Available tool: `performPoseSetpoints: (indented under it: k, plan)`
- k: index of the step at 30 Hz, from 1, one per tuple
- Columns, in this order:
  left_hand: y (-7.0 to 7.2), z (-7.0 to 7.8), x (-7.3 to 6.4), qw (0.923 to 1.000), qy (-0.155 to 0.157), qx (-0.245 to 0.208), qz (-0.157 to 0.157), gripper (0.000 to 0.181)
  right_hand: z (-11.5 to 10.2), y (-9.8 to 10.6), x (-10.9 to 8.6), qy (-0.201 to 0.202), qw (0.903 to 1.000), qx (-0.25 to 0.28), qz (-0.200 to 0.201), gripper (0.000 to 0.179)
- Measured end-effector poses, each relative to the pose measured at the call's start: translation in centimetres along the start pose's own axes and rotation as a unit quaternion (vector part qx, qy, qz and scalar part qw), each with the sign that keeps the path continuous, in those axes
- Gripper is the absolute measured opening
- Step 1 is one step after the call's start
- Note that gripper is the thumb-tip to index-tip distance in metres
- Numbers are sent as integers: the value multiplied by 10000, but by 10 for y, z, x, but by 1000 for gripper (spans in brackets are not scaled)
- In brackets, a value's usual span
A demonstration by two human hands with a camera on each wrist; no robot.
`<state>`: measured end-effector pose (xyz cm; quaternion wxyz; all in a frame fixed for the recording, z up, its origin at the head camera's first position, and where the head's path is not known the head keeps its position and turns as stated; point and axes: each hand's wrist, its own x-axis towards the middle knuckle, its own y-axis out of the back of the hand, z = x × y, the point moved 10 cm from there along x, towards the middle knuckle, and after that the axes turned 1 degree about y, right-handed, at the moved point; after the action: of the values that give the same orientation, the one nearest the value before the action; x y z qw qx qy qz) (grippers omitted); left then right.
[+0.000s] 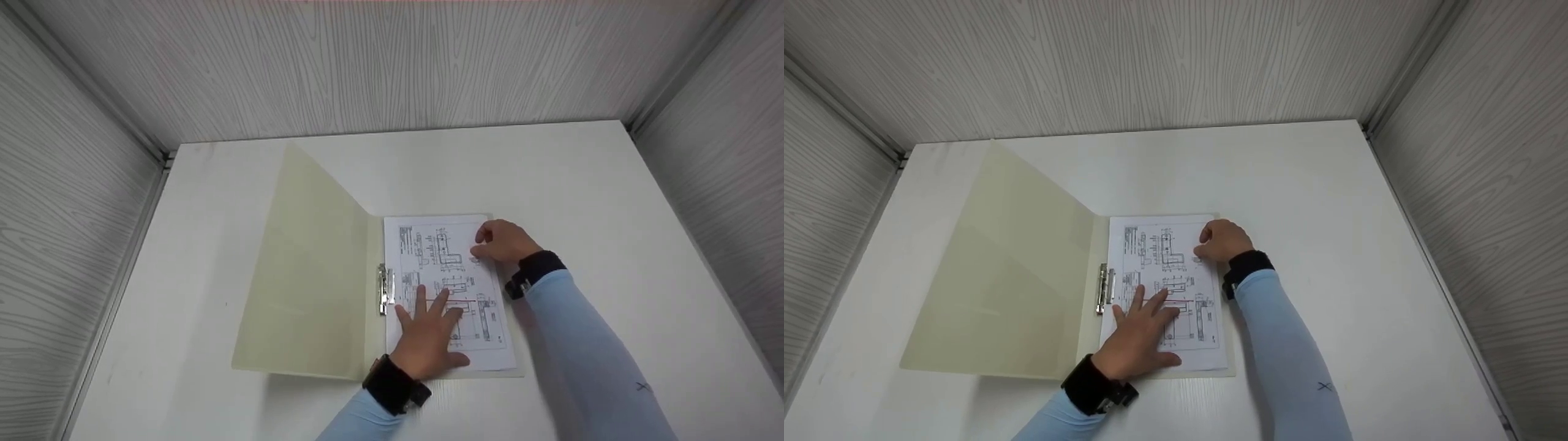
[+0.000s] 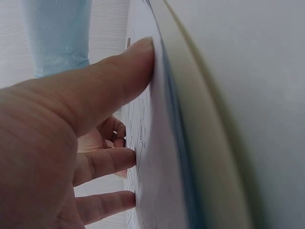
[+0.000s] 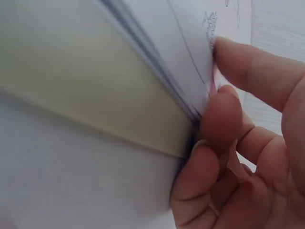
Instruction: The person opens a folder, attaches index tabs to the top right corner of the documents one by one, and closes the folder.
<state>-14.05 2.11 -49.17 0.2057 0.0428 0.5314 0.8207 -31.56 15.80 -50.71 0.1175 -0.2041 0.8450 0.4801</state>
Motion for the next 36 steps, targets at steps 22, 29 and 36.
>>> performPoseSetpoints:
  k: [22, 29, 36]
  plan:
    - [2, -1, -1, 10000, -35, -78, 39, 84, -3, 1, -4, -227, 9989, 255, 321, 25]
    - [2, -1, 0, 10000, -43, -8, 54, 85, -4, 1, -6, -244, 9985, 192, 452, 21]
    - [3, 1, -1, 10000, -34, 24, 90, 85, -3, 0, -6, -209, 9992, 158, 299, 27]
